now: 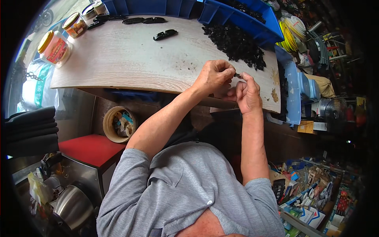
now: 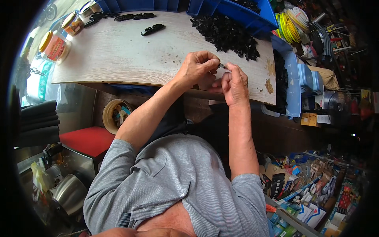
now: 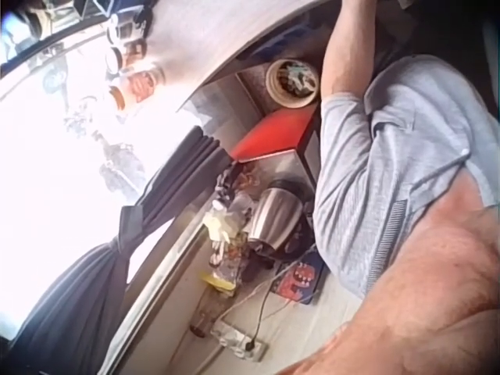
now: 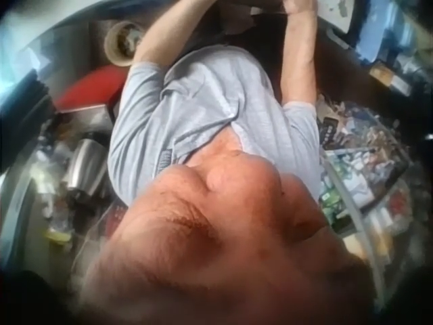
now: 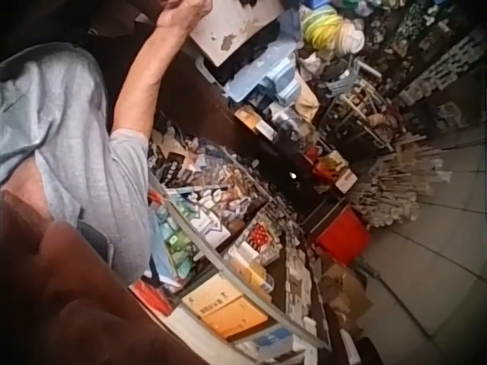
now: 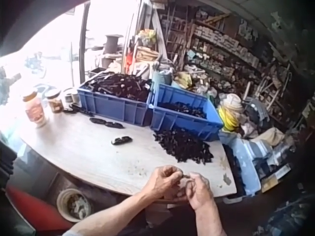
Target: Sorting and inspecting small black plastic clips from a bin onto a workbench.
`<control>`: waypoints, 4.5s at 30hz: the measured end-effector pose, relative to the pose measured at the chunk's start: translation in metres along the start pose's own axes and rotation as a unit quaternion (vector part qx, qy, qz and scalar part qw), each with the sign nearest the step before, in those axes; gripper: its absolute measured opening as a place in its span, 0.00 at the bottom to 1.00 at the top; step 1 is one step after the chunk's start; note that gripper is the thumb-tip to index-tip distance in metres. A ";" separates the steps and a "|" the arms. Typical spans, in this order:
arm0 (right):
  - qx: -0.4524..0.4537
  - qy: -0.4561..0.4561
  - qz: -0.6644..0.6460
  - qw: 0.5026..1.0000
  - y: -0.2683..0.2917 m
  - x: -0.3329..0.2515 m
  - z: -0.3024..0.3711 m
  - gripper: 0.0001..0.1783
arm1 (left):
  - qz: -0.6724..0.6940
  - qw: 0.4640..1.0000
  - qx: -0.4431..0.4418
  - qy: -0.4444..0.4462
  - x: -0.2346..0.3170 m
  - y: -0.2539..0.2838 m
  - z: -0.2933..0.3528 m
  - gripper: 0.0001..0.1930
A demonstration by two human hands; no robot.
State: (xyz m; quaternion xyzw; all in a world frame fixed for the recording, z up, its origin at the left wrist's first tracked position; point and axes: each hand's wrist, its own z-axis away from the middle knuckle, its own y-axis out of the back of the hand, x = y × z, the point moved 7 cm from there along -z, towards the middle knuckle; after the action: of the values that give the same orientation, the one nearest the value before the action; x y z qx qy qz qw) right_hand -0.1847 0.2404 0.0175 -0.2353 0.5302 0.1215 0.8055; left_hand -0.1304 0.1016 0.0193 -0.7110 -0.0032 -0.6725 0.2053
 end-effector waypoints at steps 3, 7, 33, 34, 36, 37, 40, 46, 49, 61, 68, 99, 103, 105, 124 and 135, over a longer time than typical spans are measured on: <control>-0.016 0.069 0.010 0.997 -0.010 -0.007 0.004 0.16 | 0.032 0.999 0.018 0.005 -0.002 0.004 0.002 0.08; -0.028 0.077 0.024 0.996 -0.017 -0.006 0.007 0.11 | 0.033 0.999 0.019 0.003 -0.001 0.006 0.003 0.09; -0.025 0.097 -0.013 0.995 -0.018 -0.001 0.005 0.10 | -0.645 0.708 0.201 -0.206 0.065 0.118 0.057 0.18; -0.032 0.103 -0.026 0.994 -0.020 -0.001 0.005 0.09 | -0.644 0.709 0.199 -0.209 0.064 0.115 0.057 0.18; -0.037 0.109 -0.041 0.993 -0.023 -0.002 0.005 0.08 | -0.602 0.747 0.180 -0.217 0.061 0.110 0.057 0.15; -0.045 0.111 -0.055 0.991 -0.025 -0.001 0.005 0.08 | -0.601 0.747 0.180 -0.219 0.060 0.102 0.060 0.15; -0.078 0.110 -0.074 0.988 -0.034 0.001 0.007 0.06 | -0.202 0.959 0.117 -0.163 0.038 0.071 0.060 0.10; -0.110 0.114 -0.079 0.984 -0.034 0.000 0.008 0.06 | -0.003 0.998 0.041 -0.036 0.013 0.023 0.052 0.12; -0.107 0.100 -0.074 0.987 -0.031 0.002 0.008 0.07 | -0.048 0.997 0.025 -0.057 0.011 0.017 0.047 0.12; -0.153 0.054 -0.073 0.984 -0.031 0.010 0.002 0.09 | 0.037 0.996 0.062 0.061 0.014 0.021 0.047 0.11; -0.083 0.038 0.043 0.995 -0.037 0.000 0.008 0.12 | 0.083 0.989 0.104 0.061 0.011 0.026 0.051 0.08; 0.252 0.028 0.168 0.952 0.104 -0.067 -0.043 0.14 | -0.682 0.654 0.141 -0.295 0.072 0.134 0.017 0.13; 0.248 0.023 0.267 0.931 0.087 -0.065 -0.056 0.12 | -0.678 0.669 0.112 -0.283 0.073 0.115 0.032 0.17; 0.249 0.032 0.292 0.923 0.082 -0.066 -0.058 0.12 | -0.669 0.678 0.117 -0.281 0.072 0.115 0.033 0.17; 0.178 0.001 0.143 0.974 0.076 -0.043 -0.027 0.13 | -0.155 0.972 0.122 -0.124 0.016 0.074 0.052 0.10; 0.049 0.079 0.106 0.990 0.037 -0.020 -0.010 0.08 | -0.005 0.999 0.008 0.040 -0.003 -0.018 -0.003 0.21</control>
State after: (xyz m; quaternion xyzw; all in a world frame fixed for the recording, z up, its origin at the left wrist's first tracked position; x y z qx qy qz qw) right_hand -0.2173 0.2677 0.0228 -0.1466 0.6194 0.1610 0.7543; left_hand -0.1385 0.1178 0.0214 -0.6817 -0.0039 -0.7016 0.2076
